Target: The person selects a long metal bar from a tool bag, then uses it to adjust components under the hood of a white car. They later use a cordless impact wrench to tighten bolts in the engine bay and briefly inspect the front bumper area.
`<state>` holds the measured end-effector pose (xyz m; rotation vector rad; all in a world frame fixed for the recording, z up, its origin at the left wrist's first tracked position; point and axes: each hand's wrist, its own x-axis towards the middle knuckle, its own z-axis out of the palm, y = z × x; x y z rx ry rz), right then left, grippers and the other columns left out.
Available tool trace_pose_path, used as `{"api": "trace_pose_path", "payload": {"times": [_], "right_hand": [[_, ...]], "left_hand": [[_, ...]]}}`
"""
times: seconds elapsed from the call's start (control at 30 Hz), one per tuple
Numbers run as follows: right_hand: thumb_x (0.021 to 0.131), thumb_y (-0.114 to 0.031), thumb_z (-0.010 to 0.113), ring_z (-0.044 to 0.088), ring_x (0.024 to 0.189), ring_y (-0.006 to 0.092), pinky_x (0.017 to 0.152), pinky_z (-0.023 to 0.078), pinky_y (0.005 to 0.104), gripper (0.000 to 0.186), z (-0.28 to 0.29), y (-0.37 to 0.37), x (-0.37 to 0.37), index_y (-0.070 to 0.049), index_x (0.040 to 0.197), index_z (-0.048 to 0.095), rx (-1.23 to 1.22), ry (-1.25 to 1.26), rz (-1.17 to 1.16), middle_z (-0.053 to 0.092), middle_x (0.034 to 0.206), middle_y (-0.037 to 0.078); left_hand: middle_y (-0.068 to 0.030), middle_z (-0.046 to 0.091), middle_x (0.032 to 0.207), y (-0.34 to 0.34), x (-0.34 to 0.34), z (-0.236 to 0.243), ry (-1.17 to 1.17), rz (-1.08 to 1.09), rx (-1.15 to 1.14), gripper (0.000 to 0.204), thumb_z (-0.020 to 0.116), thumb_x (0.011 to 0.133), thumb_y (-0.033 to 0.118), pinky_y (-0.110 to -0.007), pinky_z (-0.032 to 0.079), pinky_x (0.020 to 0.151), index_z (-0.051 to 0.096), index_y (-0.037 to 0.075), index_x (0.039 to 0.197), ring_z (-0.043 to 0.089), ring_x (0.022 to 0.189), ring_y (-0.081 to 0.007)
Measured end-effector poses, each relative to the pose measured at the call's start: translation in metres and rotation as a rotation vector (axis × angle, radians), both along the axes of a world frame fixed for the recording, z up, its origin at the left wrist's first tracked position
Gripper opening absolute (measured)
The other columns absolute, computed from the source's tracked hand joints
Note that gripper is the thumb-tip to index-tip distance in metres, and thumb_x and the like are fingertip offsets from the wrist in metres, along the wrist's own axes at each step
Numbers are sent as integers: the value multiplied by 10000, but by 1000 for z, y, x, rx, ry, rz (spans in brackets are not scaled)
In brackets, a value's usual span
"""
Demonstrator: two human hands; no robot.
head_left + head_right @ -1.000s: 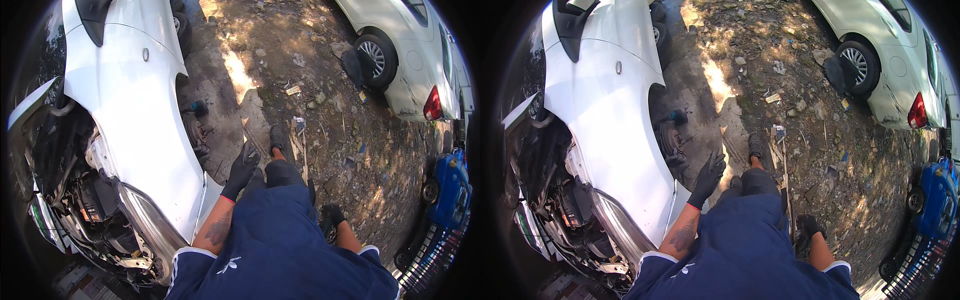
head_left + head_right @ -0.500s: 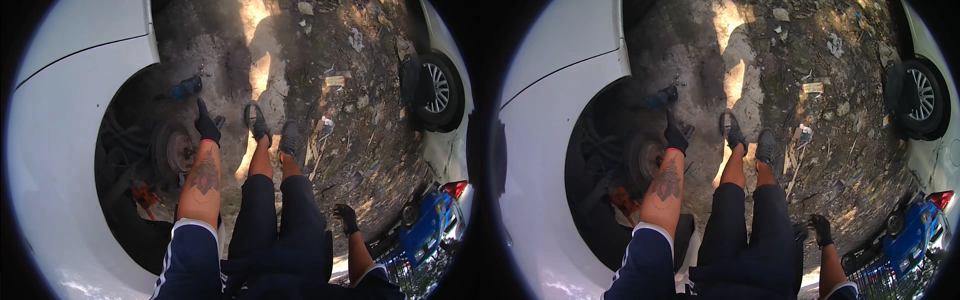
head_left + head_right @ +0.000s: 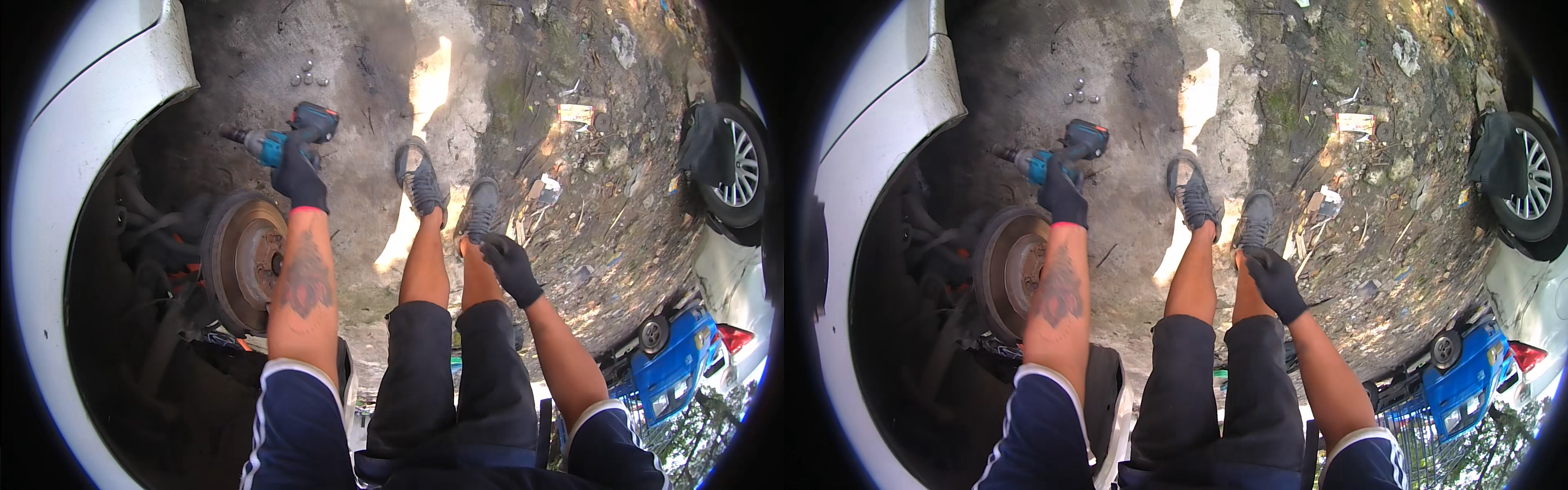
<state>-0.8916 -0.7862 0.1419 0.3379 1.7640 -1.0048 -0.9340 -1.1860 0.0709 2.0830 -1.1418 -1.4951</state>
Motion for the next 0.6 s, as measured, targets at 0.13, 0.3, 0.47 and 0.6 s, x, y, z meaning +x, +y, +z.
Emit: {"api": "trace_pose_path", "payload": {"times": [0.13,0.3,0.47,0.6], "right_hand": [[917,-307,652,667,825,216,734,516,334,479,-19,-134,-63,26,1249,567,-292,212,-111,690,989,166],[889,-309,702,646,698,198,632,510,326,408,-13,-210,-128,42,1076,611,-222,75,-135,686,864,152],[895,-305,694,561,521,164,470,445,307,317,-54,-194,-191,-21,813,582,7,-303,-444,571,645,57],[865,-442,696,556,530,157,453,418,289,439,-57,-194,-214,-14,884,600,92,-172,331,585,695,67]], "left_hand": [[-104,675,994,95,61,41,-71,-449,-196,641,870,702,210,-338,545,649,529,-63,1172,663,766,-203],[-170,703,1000,164,30,130,-273,-958,-185,640,865,667,317,-390,543,779,590,34,1171,700,882,-312],[-121,720,952,179,18,195,-227,-1018,93,595,837,699,296,-345,540,779,600,36,1179,703,850,-219],[-109,705,999,186,36,239,-27,-910,168,614,834,704,195,-334,537,809,565,-10,1216,678,883,-169]]}}
